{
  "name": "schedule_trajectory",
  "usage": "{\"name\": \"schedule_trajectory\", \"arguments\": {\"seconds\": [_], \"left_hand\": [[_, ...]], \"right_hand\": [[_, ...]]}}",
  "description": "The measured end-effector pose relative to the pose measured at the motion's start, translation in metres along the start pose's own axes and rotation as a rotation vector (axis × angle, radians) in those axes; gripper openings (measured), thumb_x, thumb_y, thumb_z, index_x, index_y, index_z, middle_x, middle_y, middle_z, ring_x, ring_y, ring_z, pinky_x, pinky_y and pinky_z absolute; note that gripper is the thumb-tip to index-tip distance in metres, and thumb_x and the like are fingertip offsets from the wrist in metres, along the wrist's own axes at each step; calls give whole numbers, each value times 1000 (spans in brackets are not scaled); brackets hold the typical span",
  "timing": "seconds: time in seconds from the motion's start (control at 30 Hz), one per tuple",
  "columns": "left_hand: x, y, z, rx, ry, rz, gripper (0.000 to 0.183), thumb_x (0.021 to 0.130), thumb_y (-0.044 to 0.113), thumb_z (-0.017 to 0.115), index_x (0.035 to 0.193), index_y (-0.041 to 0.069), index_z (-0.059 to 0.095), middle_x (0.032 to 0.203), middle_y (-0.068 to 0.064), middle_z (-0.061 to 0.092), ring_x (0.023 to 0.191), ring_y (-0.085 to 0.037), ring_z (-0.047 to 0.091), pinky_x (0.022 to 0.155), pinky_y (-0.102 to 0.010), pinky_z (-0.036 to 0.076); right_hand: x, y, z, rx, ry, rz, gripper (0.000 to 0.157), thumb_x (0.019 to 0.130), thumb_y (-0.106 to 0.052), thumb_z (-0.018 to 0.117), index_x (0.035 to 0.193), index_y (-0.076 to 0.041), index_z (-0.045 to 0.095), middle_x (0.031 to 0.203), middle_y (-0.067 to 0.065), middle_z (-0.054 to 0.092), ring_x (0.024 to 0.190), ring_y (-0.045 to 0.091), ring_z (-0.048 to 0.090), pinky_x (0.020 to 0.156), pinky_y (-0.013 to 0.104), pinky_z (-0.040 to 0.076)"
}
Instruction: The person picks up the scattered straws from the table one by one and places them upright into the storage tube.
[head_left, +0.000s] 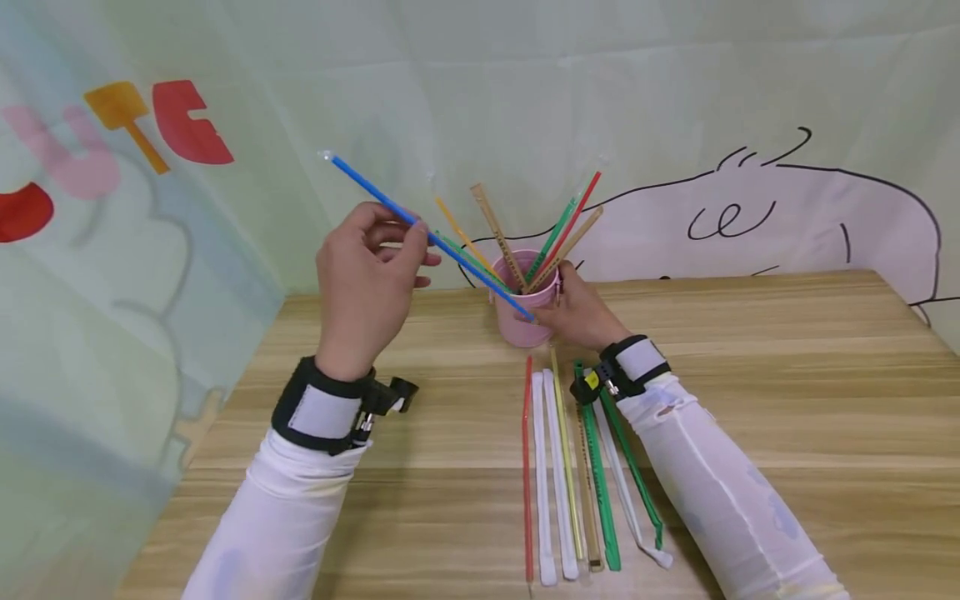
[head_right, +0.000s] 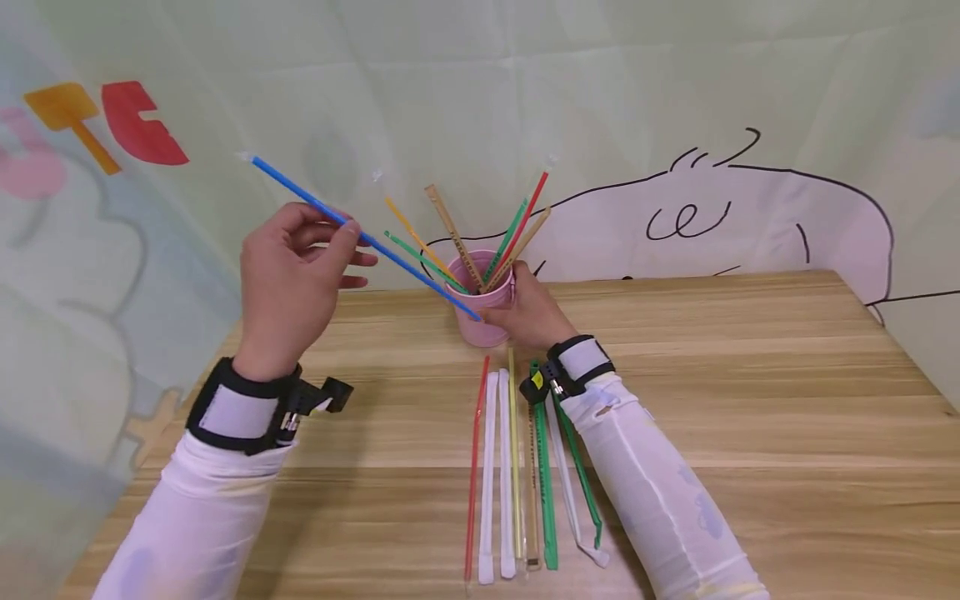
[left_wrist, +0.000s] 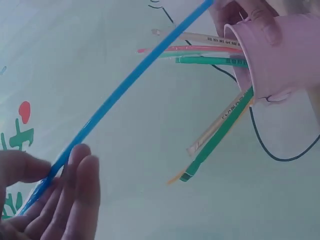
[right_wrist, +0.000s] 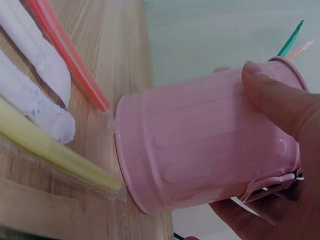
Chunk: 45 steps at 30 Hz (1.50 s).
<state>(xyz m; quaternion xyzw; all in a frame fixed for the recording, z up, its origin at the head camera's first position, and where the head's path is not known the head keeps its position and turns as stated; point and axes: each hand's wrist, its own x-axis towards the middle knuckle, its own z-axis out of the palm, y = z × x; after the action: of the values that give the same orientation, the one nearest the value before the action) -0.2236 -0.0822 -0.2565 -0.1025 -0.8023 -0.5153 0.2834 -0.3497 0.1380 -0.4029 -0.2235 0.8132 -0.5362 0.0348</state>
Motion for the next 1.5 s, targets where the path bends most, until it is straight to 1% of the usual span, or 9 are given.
{"name": "schedule_trajectory", "arguments": {"seconds": [0.07, 0.23, 0.43, 0.63, 0.8, 0.93, 1.1, 1.27, 1.5], "left_hand": [[4, 0, 0, -27, 46, -12, 20, 95, 12, 60, 104, -5, 59, 96, -20, 71, 74, -21, 68, 59, -25, 58], [16, -40, 6, -66, 84, -51, 27, 95, 23, 63, 109, 1, 60, 98, -15, 73, 77, -17, 68, 59, -25, 58], [15, -74, 19, -36, 51, -104, 26, 96, 25, 62, 108, 3, 60, 96, -14, 73, 76, -13, 67, 58, -27, 59], [16, -95, 38, 46, -40, -111, 19, 97, 19, 59, 107, 2, 59, 92, -14, 73, 74, -10, 65, 61, -32, 59], [19, -105, 51, 159, -74, -108, 21, 97, 23, 59, 108, 4, 59, 96, -11, 73, 78, -12, 63, 62, -34, 50], [20, -111, 57, 172, -86, -132, 23, 96, 25, 60, 107, 4, 59, 96, -12, 73, 85, -17, 62, 67, -39, 49], [21, -118, 62, 192, -93, -155, 26, 96, 27, 61, 108, 4, 60, 98, -12, 72, 91, -19, 60, 82, -44, 49], [19, -122, 63, 205, -128, -195, 39, 94, 40, 62, 114, 6, 58, 105, -11, 69, 95, -19, 60, 84, -43, 52], [13, -129, 55, 173, -238, -234, 64, 90, 52, 61, 129, 2, 48, 120, -14, 60, 106, -22, 55, 92, -43, 50]], "right_hand": [[1, 0, 1, 8, 3, -4, 78, 82, -22, 79, 139, -4, 30, 134, 16, 46, 123, 21, 41, 107, 51, 35], [1, -1, 4, 11, 8, -8, 79, 81, -22, 80, 139, -4, 30, 135, 15, 46, 124, 20, 40, 109, 50, 33], [1, -5, 7, 0, 7, 4, 78, 81, -23, 80, 139, -5, 31, 135, 14, 47, 123, 20, 42, 108, 49, 34], [-1, -7, 9, -1, 12, 3, 80, 81, -23, 80, 141, -7, 30, 136, 13, 46, 124, 19, 40, 109, 48, 33], [-1, -7, 12, -4, 10, -23, 85, 80, -26, 80, 144, -7, 27, 139, 11, 45, 125, 17, 39, 110, 47, 33], [-1, -7, 13, -10, 16, -53, 84, 80, -26, 80, 143, -6, 28, 138, 12, 45, 125, 19, 40, 109, 48, 33], [-2, -9, 14, -10, 8, -54, 83, 81, -27, 80, 143, -6, 29, 138, 11, 45, 126, 22, 41, 108, 49, 35], [-3, -11, 14, -24, 7, -51, 84, 81, -28, 79, 144, -6, 28, 138, 11, 46, 126, 23, 40, 108, 49, 34], [-2, -11, 13, -26, -1, -55, 84, 82, -28, 78, 144, -5, 27, 139, 13, 44, 127, 25, 39, 109, 50, 33]]}}
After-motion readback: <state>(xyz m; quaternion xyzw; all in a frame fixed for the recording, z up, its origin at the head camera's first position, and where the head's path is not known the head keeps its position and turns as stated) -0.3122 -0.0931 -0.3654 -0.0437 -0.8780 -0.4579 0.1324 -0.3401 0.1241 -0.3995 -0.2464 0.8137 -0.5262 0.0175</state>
